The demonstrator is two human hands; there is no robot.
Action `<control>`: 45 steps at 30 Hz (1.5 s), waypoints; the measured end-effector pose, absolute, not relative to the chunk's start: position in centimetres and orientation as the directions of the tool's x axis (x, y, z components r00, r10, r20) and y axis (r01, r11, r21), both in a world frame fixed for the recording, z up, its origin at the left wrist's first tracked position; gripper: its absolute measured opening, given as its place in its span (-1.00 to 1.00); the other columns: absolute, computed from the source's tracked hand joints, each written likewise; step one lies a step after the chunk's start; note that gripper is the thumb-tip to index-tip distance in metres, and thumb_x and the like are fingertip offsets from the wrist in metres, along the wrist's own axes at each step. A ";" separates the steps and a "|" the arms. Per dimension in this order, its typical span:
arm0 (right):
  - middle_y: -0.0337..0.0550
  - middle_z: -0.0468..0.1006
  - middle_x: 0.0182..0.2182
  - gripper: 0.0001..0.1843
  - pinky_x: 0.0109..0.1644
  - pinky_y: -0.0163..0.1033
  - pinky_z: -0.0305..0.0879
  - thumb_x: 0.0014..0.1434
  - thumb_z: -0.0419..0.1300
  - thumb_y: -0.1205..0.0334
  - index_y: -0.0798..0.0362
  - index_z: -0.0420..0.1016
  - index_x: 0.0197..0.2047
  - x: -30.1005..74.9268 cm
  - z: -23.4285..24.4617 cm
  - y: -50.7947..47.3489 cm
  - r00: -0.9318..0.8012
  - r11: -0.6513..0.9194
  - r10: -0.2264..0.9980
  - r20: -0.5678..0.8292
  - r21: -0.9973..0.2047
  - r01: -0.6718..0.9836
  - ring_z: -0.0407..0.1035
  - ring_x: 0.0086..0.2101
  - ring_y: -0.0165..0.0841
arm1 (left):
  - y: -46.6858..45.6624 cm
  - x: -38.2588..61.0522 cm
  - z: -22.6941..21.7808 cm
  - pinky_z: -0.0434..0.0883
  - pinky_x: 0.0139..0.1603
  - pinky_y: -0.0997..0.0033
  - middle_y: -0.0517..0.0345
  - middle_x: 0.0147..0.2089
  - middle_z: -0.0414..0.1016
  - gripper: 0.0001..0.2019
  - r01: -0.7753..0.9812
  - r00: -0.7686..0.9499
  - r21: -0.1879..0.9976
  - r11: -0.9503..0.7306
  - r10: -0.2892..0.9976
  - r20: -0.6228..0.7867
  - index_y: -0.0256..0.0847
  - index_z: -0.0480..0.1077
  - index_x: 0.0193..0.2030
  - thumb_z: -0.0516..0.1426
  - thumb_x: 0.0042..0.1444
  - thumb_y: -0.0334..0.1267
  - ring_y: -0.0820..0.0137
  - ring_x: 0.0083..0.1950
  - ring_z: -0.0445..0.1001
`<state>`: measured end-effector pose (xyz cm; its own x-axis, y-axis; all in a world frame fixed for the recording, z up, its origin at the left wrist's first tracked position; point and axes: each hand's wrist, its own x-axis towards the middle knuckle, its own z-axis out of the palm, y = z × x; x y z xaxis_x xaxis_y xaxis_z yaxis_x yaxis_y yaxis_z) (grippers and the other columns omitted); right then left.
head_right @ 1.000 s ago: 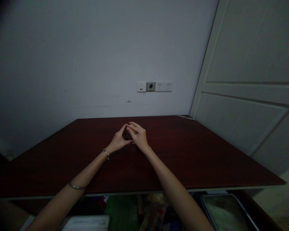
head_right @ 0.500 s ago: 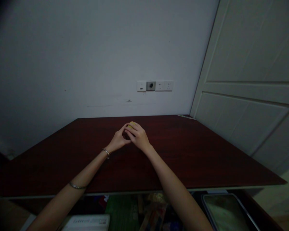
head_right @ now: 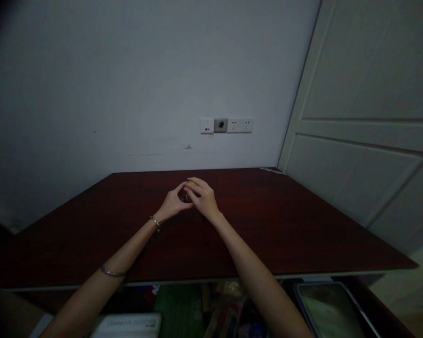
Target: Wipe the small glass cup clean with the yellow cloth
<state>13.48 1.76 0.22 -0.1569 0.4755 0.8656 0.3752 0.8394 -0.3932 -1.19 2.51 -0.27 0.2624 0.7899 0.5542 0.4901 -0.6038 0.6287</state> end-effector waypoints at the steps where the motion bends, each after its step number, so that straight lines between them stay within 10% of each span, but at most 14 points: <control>1: -0.20 0.49 -0.06 -0.75 0.13 -0.09 0.22 0.11 0.13 0.18 -0.13 0.51 -0.13 13.4 0.3 1.8 -0.085 0.822 0.500 0.862 -0.441 0.359 0.33 -0.01 -0.29 | 2.5 -1.1 -0.2 0.42 -0.18 0.34 0.05 -0.15 0.50 -0.25 0.488 0.263 0.628 -0.606 0.788 0.556 -0.23 0.18 0.14 0.29 -0.27 -0.22 0.30 -0.21 0.48; 12: -0.20 0.47 -0.04 -0.77 0.16 -0.09 0.17 0.09 0.15 0.21 -0.13 0.53 -0.17 13.3 0.7 1.1 -0.132 0.839 0.514 0.848 -0.465 0.283 0.30 0.02 -0.29 | 2.7 -1.1 -0.2 0.41 -0.25 0.44 0.15 -0.28 0.50 -0.45 0.408 0.230 0.699 -0.588 0.807 0.544 -0.26 0.32 0.01 0.26 -0.21 -0.30 0.41 -0.30 0.45; 22: -0.16 0.54 -0.13 -0.76 0.10 -0.14 0.25 0.07 0.16 0.12 -0.04 0.56 -0.21 13.7 1.4 1.8 0.065 0.743 0.665 0.744 -0.668 0.036 0.38 -0.06 -0.28 | 2.6 -0.8 0.1 0.40 0.00 0.20 -0.13 0.00 0.44 -0.30 0.010 0.247 0.903 -0.429 0.876 0.413 -0.37 0.28 0.02 0.35 -0.37 -0.34 0.24 -0.05 0.46; 34: -0.15 0.56 -0.16 -0.78 0.10 -0.12 0.24 0.03 0.20 0.15 -0.03 0.57 -0.24 13.9 1.3 2.5 0.019 0.693 0.720 0.693 -0.720 -0.013 0.39 -0.07 -0.29 | 2.7 -0.9 -0.1 0.40 -0.01 0.18 -0.12 -0.02 0.46 -0.30 0.078 0.223 0.907 -0.414 0.894 0.389 -0.38 0.32 0.00 0.36 -0.39 -0.31 0.21 -0.06 0.46; 45: -0.17 0.47 -0.04 -0.77 0.13 -0.06 0.19 0.07 0.18 0.14 -0.09 0.53 -0.17 16.2 2.8 1.9 -0.365 0.744 0.622 0.693 -0.668 -0.001 0.32 -0.01 -0.28 | 2.6 -1.1 0.4 0.43 -0.30 0.41 -0.03 -0.21 0.53 -0.50 0.033 0.316 0.950 -0.311 0.905 0.285 -0.36 0.43 -0.13 0.30 -0.24 -0.13 0.33 -0.27 0.50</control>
